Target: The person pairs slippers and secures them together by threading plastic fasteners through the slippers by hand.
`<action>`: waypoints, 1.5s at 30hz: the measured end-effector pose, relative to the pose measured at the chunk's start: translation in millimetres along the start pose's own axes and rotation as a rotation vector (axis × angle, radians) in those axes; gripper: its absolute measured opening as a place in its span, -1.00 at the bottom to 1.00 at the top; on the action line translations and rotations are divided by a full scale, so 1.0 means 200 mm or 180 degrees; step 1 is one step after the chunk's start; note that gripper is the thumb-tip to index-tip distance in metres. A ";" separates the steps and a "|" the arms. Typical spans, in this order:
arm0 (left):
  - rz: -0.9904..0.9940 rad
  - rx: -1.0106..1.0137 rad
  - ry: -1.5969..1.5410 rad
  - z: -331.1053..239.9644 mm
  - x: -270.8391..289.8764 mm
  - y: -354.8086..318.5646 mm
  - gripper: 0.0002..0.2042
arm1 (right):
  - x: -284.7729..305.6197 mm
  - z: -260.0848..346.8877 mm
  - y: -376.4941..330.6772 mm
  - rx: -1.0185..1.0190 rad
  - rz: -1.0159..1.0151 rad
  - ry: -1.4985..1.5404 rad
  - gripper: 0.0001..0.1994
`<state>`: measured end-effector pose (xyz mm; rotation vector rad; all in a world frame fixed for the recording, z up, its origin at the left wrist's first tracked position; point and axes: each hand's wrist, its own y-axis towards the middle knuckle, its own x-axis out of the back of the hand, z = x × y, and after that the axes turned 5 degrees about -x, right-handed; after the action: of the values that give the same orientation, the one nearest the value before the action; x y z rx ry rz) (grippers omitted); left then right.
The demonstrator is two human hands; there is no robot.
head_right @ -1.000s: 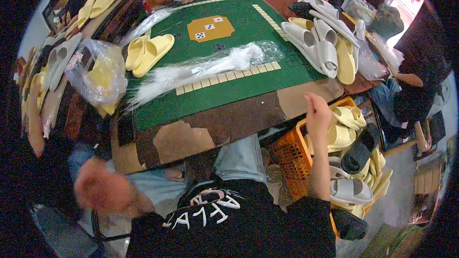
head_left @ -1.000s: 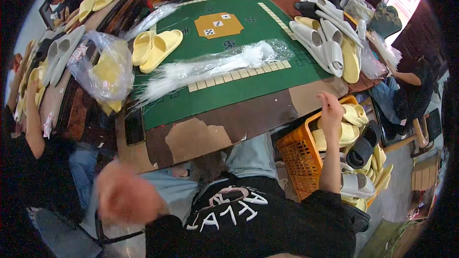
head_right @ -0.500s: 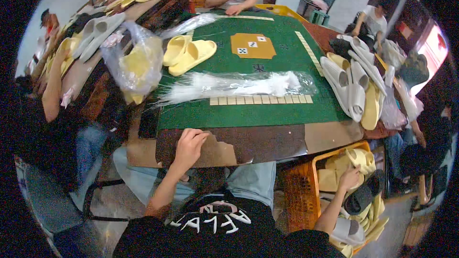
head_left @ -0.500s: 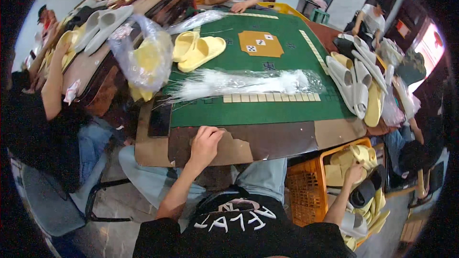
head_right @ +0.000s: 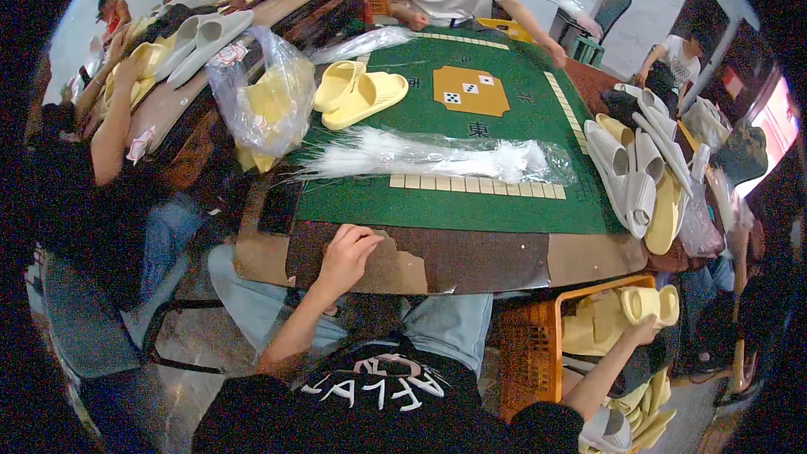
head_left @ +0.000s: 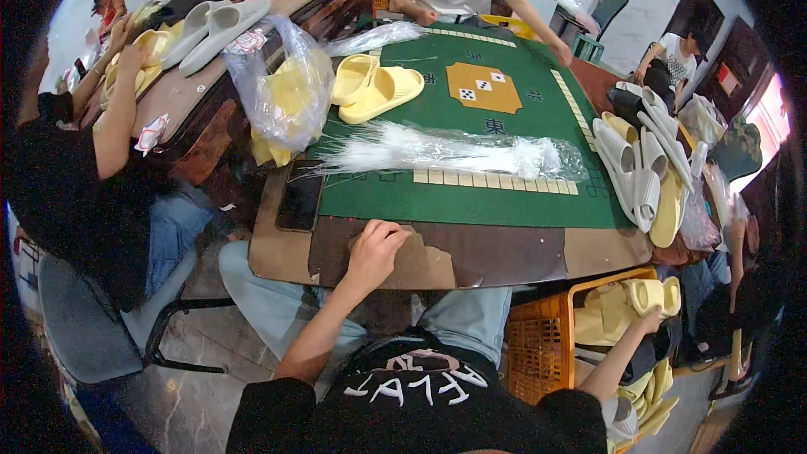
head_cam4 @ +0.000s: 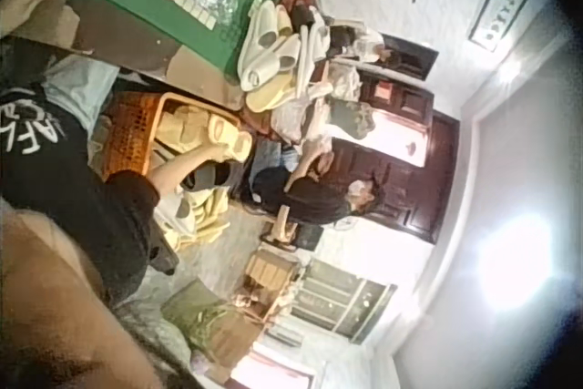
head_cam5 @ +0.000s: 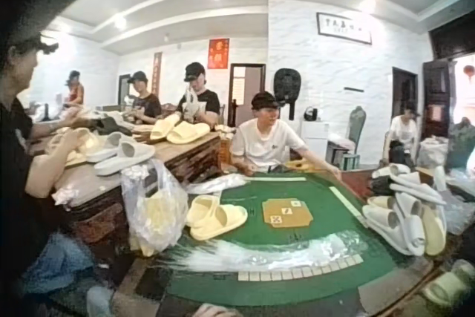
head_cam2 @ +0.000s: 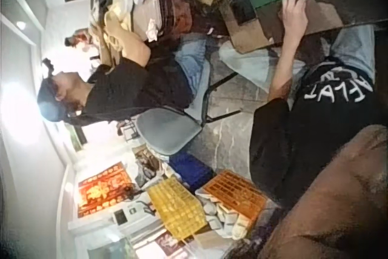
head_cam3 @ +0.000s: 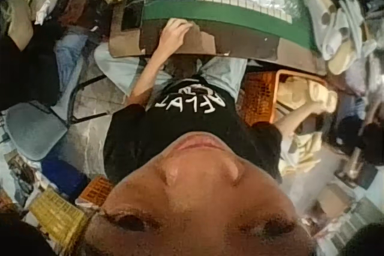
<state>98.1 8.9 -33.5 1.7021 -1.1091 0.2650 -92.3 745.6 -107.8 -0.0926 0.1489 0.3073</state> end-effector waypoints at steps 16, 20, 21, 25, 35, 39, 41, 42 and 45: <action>-0.0301 0.1329 -0.3874 -0.30 0.00 0.17 -0.36 | -0.29 0.56 -2.14 0.0776 0.5445 -0.0477 -0.13; -0.1370 0.1909 -0.4190 -0.22 0.06 0.19 -0.44 | -0.33 0.63 -2.41 0.0576 0.6857 -0.0926 -0.27; -0.1495 0.1986 -0.4182 -0.19 0.11 0.21 -0.46 | -0.34 0.64 -2.43 0.0803 0.6991 -0.0987 -0.27; -0.0850 0.1961 -0.2790 -0.04 0.30 0.23 -0.62 | -0.36 0.66 -2.51 0.0790 0.6965 -0.1087 -0.28; -0.1402 0.2140 -0.1878 0.06 0.24 0.16 -0.82 | -0.41 0.45 -2.43 0.0004 0.6481 -0.0871 -0.64; -0.1720 0.2263 -0.1861 0.13 0.39 0.15 -0.85 | -0.46 0.44 -2.28 0.0046 0.6330 -0.0844 -0.55; -0.1803 0.2044 -0.1466 0.13 0.39 0.16 -0.85 | -0.46 0.46 -2.33 -0.0330 0.6648 -0.0952 -0.38; -0.1860 0.2095 -0.1631 0.14 0.37 0.15 -0.85 | -0.45 0.44 -2.36 -0.0190 0.6563 -0.0981 -0.35; -0.1833 0.2072 -0.1693 0.15 0.33 0.11 -0.85 | -0.45 0.39 -2.46 0.0649 0.5708 -0.1428 -0.32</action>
<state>107.5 -52.8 9.1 2.6997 -0.8814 -0.2403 -14.7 261.0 16.9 0.3544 -0.2359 2.0768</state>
